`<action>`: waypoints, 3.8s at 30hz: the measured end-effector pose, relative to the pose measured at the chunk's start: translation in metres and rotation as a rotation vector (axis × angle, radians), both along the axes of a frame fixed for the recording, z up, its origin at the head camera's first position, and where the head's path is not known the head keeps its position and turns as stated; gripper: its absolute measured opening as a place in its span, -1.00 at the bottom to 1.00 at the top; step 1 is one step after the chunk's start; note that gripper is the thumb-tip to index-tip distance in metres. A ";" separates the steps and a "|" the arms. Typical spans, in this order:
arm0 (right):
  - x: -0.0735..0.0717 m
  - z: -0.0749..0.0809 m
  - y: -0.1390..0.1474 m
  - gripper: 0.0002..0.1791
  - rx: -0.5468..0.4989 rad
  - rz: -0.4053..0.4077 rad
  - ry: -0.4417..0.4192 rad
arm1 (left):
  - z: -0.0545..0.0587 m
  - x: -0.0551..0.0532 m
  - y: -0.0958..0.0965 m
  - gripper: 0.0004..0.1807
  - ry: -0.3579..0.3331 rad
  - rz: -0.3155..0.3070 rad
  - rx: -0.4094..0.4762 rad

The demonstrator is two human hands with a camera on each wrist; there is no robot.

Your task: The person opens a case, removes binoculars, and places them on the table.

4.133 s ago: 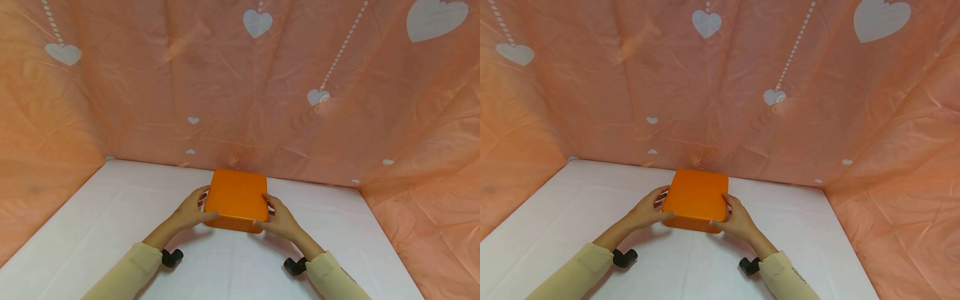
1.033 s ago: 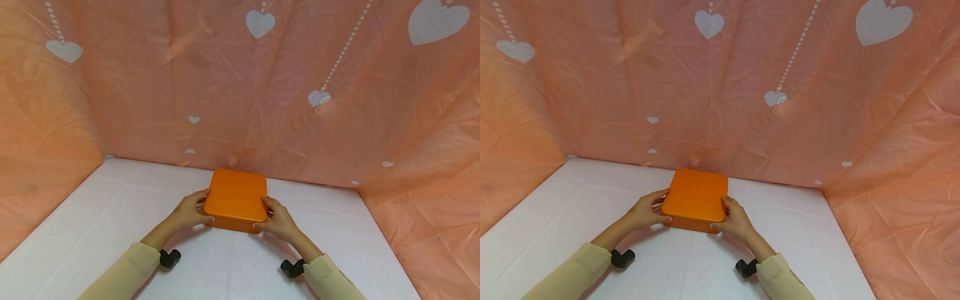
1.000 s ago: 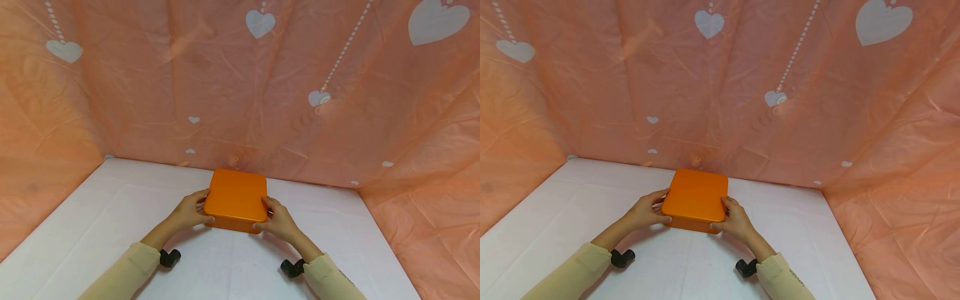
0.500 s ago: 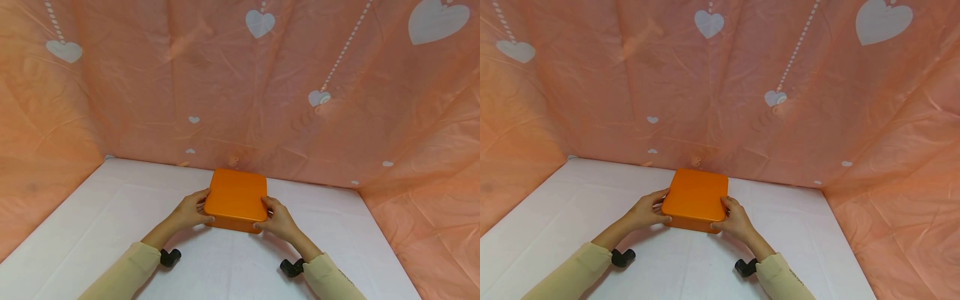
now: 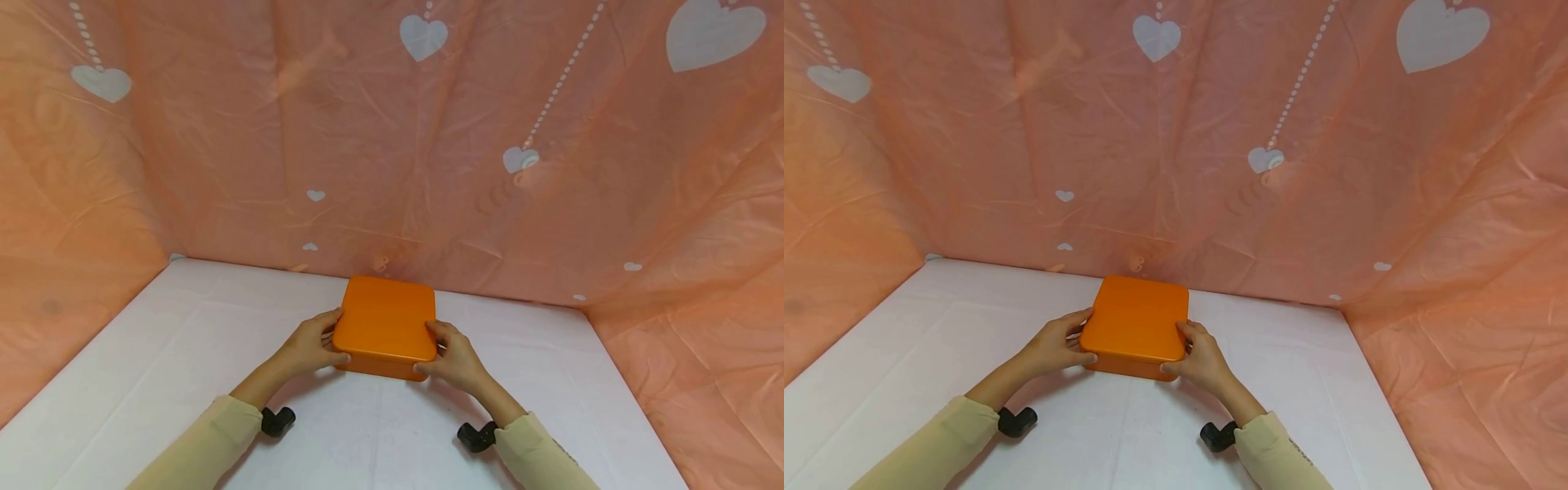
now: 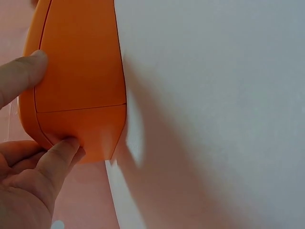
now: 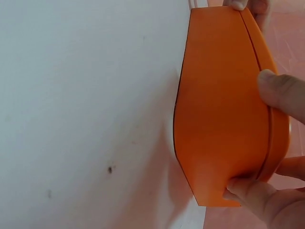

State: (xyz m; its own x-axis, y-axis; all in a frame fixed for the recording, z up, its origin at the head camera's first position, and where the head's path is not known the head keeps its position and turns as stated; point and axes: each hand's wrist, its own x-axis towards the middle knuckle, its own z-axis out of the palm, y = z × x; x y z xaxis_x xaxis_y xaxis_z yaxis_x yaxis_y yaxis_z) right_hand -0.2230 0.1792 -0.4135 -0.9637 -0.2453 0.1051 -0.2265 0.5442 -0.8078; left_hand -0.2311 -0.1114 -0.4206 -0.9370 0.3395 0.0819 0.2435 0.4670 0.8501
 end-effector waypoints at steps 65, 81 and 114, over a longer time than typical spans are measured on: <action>0.001 0.000 0.002 -0.09 -0.077 0.005 -0.028 | 0.000 0.000 0.001 0.03 -0.072 0.056 0.043; 0.004 0.001 0.002 -0.08 -0.089 0.005 -0.034 | 0.001 0.001 0.001 0.02 -0.035 0.080 -0.011; 0.005 0.000 0.003 -0.16 -0.147 0.049 -0.036 | 0.001 -0.001 0.002 0.04 -0.088 0.060 0.045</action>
